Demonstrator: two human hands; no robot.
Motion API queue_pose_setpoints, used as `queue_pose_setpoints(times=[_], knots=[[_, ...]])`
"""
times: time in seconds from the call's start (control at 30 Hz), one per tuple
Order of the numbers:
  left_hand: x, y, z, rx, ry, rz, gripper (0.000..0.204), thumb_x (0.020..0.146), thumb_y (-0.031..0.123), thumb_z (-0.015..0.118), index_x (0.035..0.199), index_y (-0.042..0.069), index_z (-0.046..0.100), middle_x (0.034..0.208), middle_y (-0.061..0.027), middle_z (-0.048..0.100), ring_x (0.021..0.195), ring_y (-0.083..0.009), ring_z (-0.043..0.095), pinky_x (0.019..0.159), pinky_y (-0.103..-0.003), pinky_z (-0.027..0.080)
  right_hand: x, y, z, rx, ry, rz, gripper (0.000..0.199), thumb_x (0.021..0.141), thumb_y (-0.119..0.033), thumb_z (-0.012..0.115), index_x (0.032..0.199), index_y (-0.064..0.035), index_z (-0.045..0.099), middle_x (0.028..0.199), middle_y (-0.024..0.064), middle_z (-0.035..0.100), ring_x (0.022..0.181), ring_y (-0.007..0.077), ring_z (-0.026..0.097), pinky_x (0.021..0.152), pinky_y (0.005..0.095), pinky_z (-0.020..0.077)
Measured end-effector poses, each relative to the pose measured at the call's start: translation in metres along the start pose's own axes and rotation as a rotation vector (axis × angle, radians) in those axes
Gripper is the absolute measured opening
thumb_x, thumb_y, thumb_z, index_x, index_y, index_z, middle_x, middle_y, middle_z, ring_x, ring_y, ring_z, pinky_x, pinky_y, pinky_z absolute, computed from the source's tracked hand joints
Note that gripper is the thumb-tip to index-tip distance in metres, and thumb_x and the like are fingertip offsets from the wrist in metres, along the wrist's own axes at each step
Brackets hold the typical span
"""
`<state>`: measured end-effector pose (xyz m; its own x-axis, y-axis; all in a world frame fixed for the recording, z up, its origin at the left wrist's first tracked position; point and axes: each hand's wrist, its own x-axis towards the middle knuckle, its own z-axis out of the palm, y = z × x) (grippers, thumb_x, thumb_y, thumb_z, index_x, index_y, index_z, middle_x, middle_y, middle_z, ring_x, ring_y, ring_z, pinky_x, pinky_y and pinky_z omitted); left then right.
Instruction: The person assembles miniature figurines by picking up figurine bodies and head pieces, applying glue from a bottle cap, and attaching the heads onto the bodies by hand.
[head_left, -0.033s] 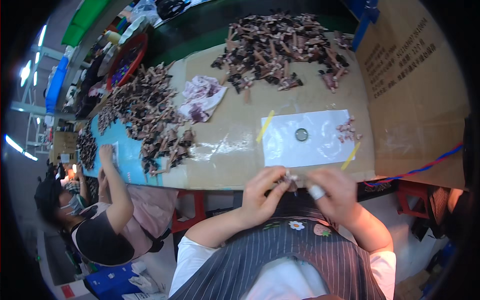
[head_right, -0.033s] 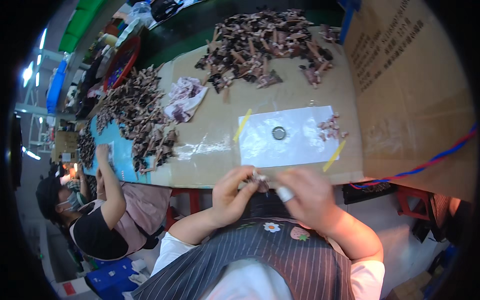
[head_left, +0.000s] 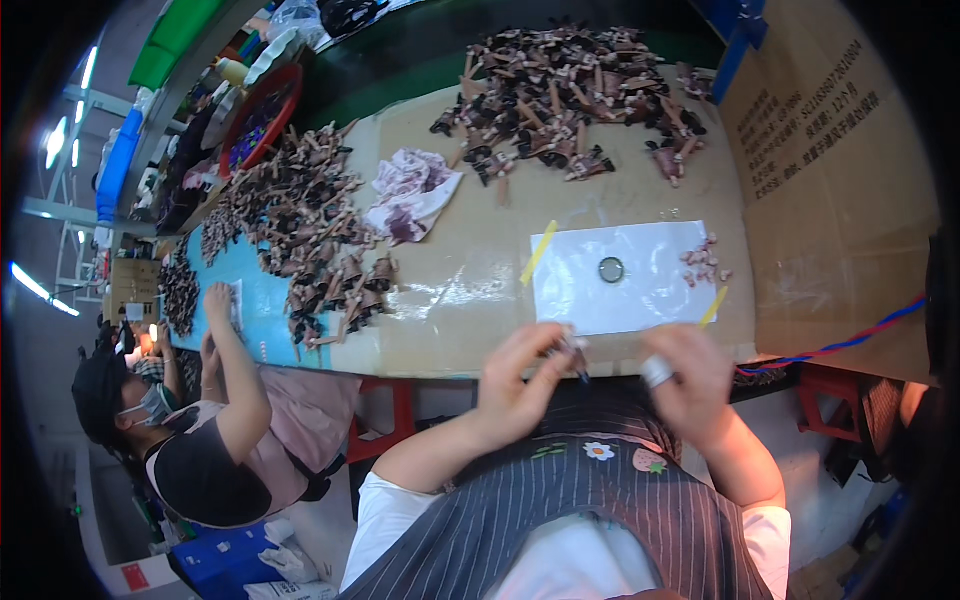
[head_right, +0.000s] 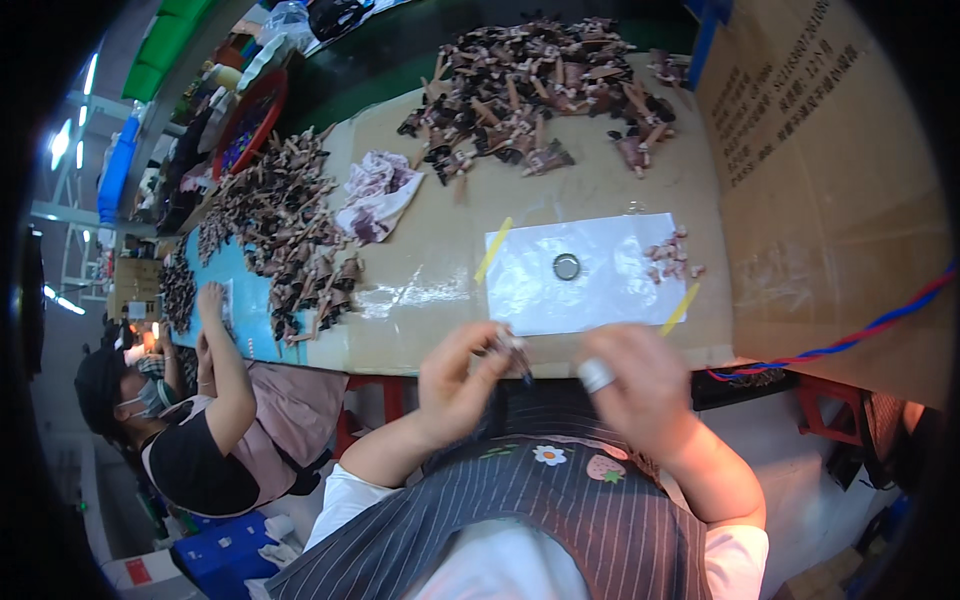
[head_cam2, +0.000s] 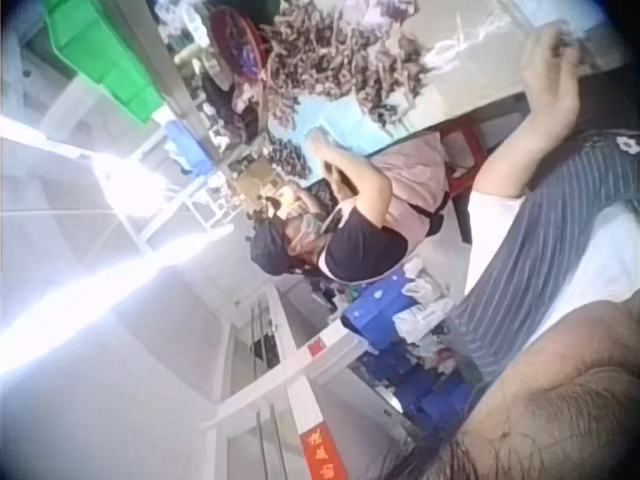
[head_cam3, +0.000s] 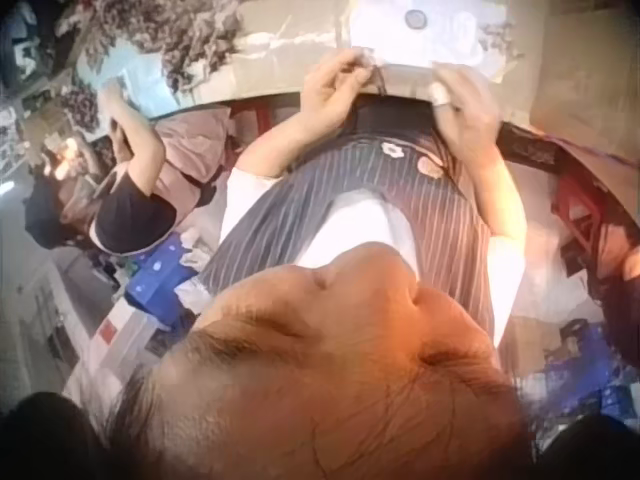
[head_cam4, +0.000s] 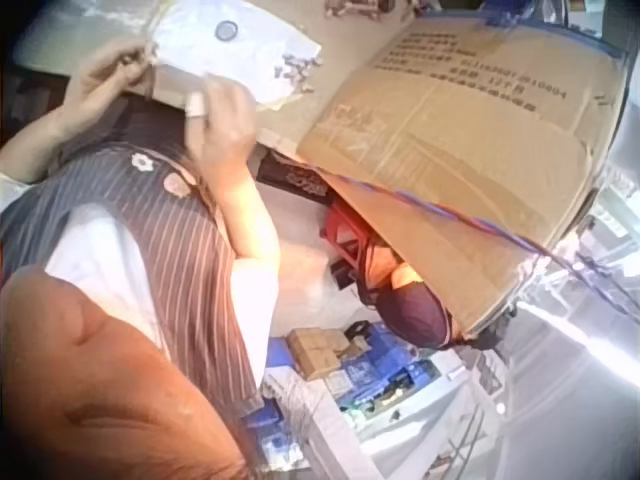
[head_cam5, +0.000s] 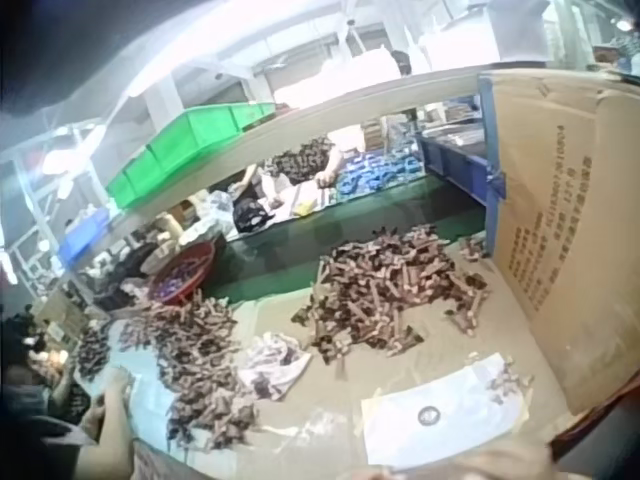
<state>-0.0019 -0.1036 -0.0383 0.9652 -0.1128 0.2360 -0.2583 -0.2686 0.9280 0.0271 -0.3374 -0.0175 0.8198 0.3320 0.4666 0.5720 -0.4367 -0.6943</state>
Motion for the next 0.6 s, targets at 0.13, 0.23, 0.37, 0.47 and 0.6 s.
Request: queue_pose_setpoints(times=[0.13, 0.23, 0.37, 0.47, 0.6], knots=[[0.036, -0.022, -0.076, 0.422, 0.206, -0.193, 0.039, 0.083, 0.003, 0.067, 0.120, -0.005, 0.057, 0.098, -0.0187, 0.063, 0.079, -0.0274, 0.065, 0.073, -0.035, 0.052, -0.004, 0.036, -0.013, -0.249, 0.200, 0.226, 0.028, 0.072, 0.006, 0.059, 0.100, 0.0017, 0.065, 0.090, 0.0156, 0.063, 0.083, 0.0333, 0.062, 0.075, 0.0400, 0.0500], [0.042, -0.028, -0.138, 1.242, 0.236, 0.144, 0.043, 0.079, 0.003, 0.070, 0.120, -0.001, 0.058, 0.109, -0.0185, 0.060, 0.099, -0.0332, 0.060, 0.087, -0.040, 0.048, 0.008, 0.048, -0.009, -0.394, 0.219, 0.241, 0.028, 0.073, 0.005, 0.057, 0.099, 0.0001, 0.066, 0.091, 0.0136, 0.061, 0.087, 0.0331, 0.060, 0.076, 0.0399, 0.0485], [0.082, 0.005, -0.088, 0.919, 0.169, 0.180, 0.039, 0.081, 0.005, 0.070, 0.118, 0.000, 0.061, 0.118, -0.0191, 0.058, 0.108, -0.0334, 0.057, 0.093, -0.040, 0.045, 0.013, 0.055, -0.002, -0.539, 0.157, 0.317, 0.025, 0.073, 0.002, 0.059, 0.096, -0.0015, 0.067, 0.088, 0.0121, 0.056, 0.087, 0.0314, 0.057, 0.071, 0.0422, 0.0478], [0.125, -0.001, -0.042, 0.703, -0.046, 0.229, 0.033, 0.082, 0.007, 0.070, 0.113, 0.000, 0.063, 0.116, -0.0172, 0.059, 0.108, -0.0337, 0.057, 0.091, -0.038, 0.046, 0.014, 0.058, 0.003, -0.627, 0.112, 0.327, 0.024, 0.073, 0.001, 0.059, 0.095, -0.0023, 0.068, 0.089, 0.0112, 0.055, 0.088, 0.0305, 0.057, 0.071, 0.0426, 0.0481], [0.182, -0.037, 0.000, 0.878, -0.148, 0.385, 0.034, 0.078, 0.009, 0.069, 0.110, 0.002, 0.064, 0.118, -0.0165, 0.058, 0.119, -0.0339, 0.050, 0.099, -0.045, 0.039, 0.011, 0.058, 0.006, -0.660, 0.072, 0.297, 0.023, 0.073, 0.003, 0.057, 0.093, -0.0025, 0.067, 0.089, 0.0104, 0.055, 0.090, 0.0299, 0.057, 0.070, 0.0419, 0.0489]])
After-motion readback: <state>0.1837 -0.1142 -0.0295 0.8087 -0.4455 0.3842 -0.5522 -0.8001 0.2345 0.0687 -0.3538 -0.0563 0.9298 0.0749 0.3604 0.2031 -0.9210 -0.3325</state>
